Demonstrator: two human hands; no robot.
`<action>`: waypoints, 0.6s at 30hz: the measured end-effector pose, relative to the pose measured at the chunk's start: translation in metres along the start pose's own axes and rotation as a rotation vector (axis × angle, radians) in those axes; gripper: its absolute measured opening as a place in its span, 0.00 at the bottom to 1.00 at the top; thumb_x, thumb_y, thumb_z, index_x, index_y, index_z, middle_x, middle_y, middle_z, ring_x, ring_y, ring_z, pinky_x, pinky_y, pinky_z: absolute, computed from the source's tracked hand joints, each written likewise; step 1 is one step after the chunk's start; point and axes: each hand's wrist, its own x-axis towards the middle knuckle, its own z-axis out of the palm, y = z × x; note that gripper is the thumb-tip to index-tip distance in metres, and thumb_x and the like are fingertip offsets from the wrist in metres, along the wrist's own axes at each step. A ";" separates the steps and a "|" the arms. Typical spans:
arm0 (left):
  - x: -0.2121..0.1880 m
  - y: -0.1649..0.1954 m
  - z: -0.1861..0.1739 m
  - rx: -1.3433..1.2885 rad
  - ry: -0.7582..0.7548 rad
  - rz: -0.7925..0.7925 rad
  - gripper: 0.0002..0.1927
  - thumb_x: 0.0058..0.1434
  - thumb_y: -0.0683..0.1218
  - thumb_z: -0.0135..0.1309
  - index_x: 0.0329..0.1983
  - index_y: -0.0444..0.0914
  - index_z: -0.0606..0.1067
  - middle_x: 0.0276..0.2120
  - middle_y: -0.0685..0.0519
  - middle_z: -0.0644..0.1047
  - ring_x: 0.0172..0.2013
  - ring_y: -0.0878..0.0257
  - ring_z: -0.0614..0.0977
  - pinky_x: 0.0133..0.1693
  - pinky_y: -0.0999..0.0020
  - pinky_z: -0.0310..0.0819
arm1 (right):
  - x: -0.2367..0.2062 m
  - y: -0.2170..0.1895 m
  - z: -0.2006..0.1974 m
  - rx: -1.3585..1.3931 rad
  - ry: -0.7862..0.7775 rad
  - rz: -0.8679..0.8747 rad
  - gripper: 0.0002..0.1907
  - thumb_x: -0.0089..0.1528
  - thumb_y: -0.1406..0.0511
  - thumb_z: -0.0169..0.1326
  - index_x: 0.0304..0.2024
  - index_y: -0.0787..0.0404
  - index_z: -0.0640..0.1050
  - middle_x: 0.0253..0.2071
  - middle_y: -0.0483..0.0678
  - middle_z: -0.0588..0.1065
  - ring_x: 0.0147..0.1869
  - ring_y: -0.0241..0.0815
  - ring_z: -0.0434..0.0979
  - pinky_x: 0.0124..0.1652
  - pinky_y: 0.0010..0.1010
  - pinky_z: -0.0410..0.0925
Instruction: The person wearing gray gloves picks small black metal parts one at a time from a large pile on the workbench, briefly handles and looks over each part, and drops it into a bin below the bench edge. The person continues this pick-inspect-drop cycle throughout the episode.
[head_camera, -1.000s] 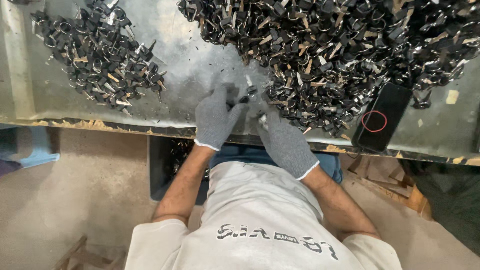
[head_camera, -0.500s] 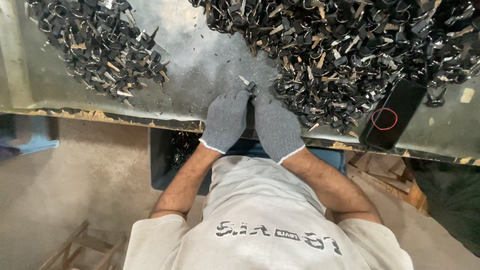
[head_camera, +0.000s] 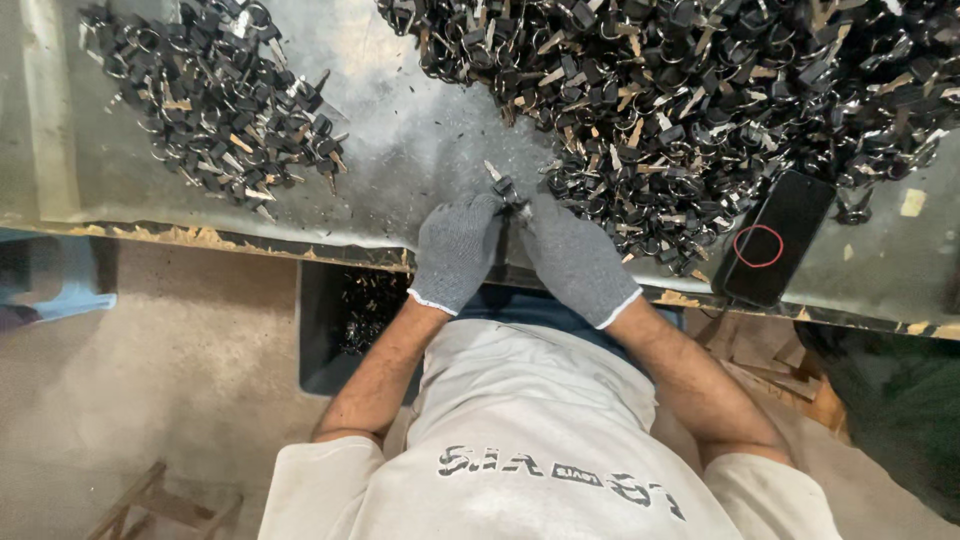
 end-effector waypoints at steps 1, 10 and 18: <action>-0.002 0.001 0.002 0.025 0.004 0.010 0.09 0.62 0.41 0.56 0.45 0.38 0.75 0.37 0.46 0.77 0.37 0.47 0.81 0.41 0.53 0.73 | -0.002 -0.001 0.006 -0.129 -0.008 0.047 0.12 0.66 0.65 0.52 0.48 0.65 0.69 0.28 0.59 0.78 0.30 0.61 0.80 0.27 0.49 0.72; 0.002 -0.007 0.000 -0.129 -0.005 -0.063 0.18 0.58 0.42 0.57 0.52 0.34 0.74 0.38 0.44 0.79 0.39 0.46 0.81 0.42 0.51 0.74 | 0.004 -0.001 0.003 -0.297 -0.027 0.041 0.12 0.66 0.62 0.51 0.47 0.64 0.72 0.29 0.55 0.77 0.28 0.52 0.81 0.24 0.40 0.73; -0.002 -0.009 0.005 -0.107 0.001 0.094 0.16 0.59 0.36 0.52 0.52 0.36 0.75 0.43 0.44 0.79 0.43 0.46 0.81 0.47 0.53 0.75 | -0.008 -0.005 0.034 -0.508 0.028 0.035 0.14 0.67 0.66 0.50 0.52 0.69 0.73 0.36 0.54 0.75 0.33 0.47 0.81 0.26 0.35 0.74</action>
